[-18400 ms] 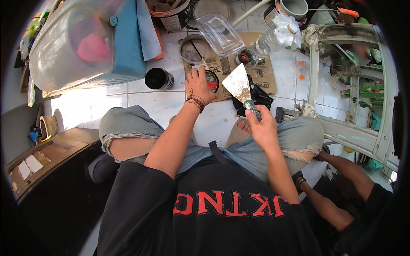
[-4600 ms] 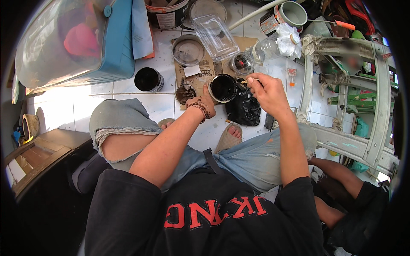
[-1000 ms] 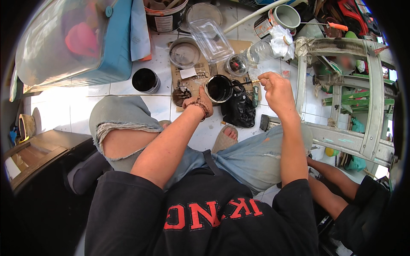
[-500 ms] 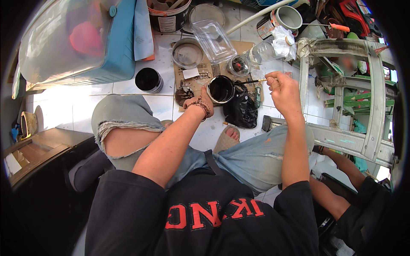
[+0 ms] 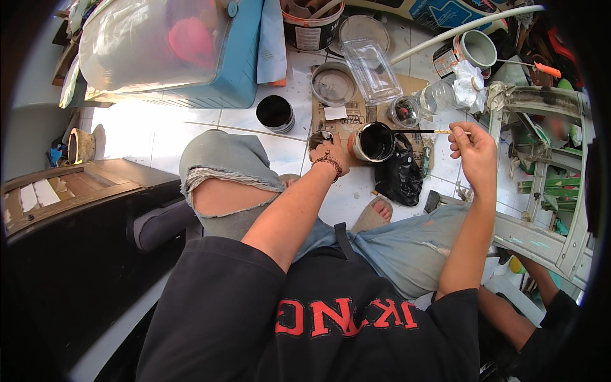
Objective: The person sits on the floor, opens a paint can, and stirs the paint with a stick. They then pour some paint into a smaller container and close the can.
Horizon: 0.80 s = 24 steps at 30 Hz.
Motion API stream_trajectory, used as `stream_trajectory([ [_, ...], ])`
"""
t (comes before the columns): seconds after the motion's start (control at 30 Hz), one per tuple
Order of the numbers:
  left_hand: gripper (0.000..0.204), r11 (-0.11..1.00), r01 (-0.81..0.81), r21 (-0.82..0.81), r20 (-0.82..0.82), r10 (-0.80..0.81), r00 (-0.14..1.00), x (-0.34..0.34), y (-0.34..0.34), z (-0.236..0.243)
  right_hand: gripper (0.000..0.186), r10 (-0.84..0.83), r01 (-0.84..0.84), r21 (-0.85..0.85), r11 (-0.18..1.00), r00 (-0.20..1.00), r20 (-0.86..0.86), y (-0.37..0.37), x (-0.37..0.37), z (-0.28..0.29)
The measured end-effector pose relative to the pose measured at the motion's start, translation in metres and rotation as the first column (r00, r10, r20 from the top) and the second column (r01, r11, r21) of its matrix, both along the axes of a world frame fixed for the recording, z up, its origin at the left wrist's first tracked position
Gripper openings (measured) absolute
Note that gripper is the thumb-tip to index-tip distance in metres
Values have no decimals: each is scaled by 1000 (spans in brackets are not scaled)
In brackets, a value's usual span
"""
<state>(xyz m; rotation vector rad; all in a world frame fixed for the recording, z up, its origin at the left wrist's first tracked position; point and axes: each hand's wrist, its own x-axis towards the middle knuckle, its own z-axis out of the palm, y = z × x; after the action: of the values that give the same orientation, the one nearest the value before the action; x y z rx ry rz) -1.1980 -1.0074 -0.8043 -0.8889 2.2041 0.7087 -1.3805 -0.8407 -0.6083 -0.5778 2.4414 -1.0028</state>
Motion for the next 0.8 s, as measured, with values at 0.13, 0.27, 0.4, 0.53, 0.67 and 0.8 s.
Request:
stream_trajectory([
  [0.13, 60, 868, -496, -11, 48, 496, 867, 23, -28, -10, 28, -25, 59, -171, 983, 981, 192, 13, -23, 12],
  [0.27, 100, 188, -982, 9, -71, 980, 187, 48, -48, -22, 28, -49, 111, -218, 970, 962, 270, 15, -33, 29],
  [0.4, 118, 255, -963, 90, -487, 855, 180, 83, -77, -65, 27, -34, 81, -179, 980, 968, 249, 18, -36, 30],
  [0.53, 111, 470, -831, 297, -630, 750, 199, 95, -107, -91, 28, -9, 41, -122, 992, 968, 250, 26, -32, 24],
  [0.67, 89, 556, -769, 316, -662, 709, 241, 66, -100, -77, 28, -7, 35, -109, 993, 968, 251, 32, -35, 14],
  [0.8, 86, 601, -741, 300, -687, 675, 270, 49, -86, -82, 29, 26, -3, -102, 995, 974, 225, 27, -37, 9],
])
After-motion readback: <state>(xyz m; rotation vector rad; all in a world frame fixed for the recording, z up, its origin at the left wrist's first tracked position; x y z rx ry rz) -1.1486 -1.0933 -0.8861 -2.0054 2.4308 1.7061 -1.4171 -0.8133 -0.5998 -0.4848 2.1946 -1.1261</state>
